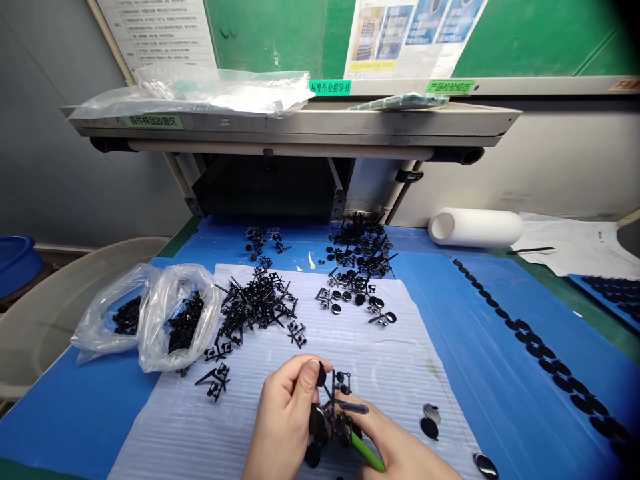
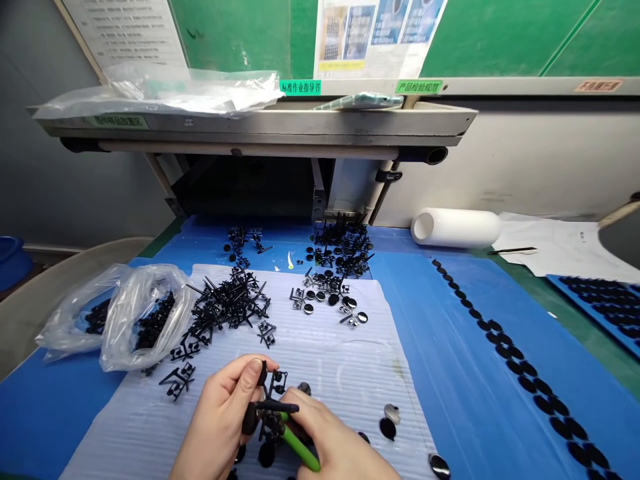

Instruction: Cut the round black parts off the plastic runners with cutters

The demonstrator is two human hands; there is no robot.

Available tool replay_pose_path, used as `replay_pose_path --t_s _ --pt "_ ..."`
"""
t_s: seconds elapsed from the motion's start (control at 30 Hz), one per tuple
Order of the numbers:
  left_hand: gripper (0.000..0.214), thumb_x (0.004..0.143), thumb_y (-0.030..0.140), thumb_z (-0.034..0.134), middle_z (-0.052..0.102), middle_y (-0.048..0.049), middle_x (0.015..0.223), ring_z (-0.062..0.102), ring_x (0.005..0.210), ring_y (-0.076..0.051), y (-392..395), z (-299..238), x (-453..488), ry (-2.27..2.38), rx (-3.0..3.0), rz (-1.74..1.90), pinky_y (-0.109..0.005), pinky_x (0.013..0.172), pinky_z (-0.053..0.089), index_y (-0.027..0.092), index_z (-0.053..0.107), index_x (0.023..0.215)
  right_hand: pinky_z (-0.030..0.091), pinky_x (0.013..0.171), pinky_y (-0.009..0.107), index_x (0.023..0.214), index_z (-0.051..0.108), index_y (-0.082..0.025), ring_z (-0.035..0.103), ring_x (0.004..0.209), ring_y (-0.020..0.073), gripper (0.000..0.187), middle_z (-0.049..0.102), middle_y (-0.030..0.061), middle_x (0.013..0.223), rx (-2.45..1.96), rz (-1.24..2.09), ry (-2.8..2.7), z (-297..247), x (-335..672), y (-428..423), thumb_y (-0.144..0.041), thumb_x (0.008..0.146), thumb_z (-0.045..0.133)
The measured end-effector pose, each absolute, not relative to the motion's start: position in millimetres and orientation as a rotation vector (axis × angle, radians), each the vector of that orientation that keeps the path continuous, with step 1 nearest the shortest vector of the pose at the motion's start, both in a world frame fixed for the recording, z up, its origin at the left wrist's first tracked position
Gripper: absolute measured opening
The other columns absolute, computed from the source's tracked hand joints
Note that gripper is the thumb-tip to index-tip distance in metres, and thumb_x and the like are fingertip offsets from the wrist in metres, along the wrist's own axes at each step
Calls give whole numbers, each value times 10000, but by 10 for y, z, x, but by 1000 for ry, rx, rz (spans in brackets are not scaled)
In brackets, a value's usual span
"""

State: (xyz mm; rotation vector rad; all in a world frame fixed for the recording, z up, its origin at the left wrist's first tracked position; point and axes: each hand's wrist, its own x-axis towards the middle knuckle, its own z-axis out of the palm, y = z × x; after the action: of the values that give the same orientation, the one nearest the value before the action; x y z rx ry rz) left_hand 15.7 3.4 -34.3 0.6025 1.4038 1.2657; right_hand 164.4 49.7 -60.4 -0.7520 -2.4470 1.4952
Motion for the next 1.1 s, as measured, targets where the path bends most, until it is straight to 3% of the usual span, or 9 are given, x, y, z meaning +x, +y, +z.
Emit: replay_pose_path --t_s 0.3,0.67,0.83,0.97,1.1 --pt "337 731 488 475 269 88 407 210 342 -37 14 -344 167 1362 505 1239 -163 324 155 157 538 751 375 766 277 895 481 -169 463 820 201 467 492 48 877 -723 1544 -2545 -560 1594 521 -131 447 355" --pt "314 729 482 485 268 97 408 191 311 -24 -7 -371 174 1320 462 1283 -160 297 125 168 501 720 398 703 276 797 475 -181 499 752 190 338 538 42 805 -729 1267 -2577 -626 1613 482 -59 506 352" --pt "319 732 428 521 309 96 390 190 308 -12 -29 -351 126 1336 435 1360 -140 293 128 170 403 585 396 659 268 877 448 -192 507 764 196 396 537 26 796 -768 1145 -2520 -630 1598 541 -55 521 341" --pt "327 740 391 530 281 109 336 131 273 -4 -61 -387 76 1164 323 1365 -131 277 73 182 353 562 387 615 277 860 433 -190 503 761 211 352 524 39 809 -827 991 -2554 -668 1589 561 -60 545 345" --pt "311 751 375 525 275 114 351 73 271 1 -83 -426 48 981 174 1402 -125 265 37 185 349 579 391 660 290 922 407 -189 485 818 222 429 491 49 875 -828 955 -2577 -708 1536 542 -66 515 354"
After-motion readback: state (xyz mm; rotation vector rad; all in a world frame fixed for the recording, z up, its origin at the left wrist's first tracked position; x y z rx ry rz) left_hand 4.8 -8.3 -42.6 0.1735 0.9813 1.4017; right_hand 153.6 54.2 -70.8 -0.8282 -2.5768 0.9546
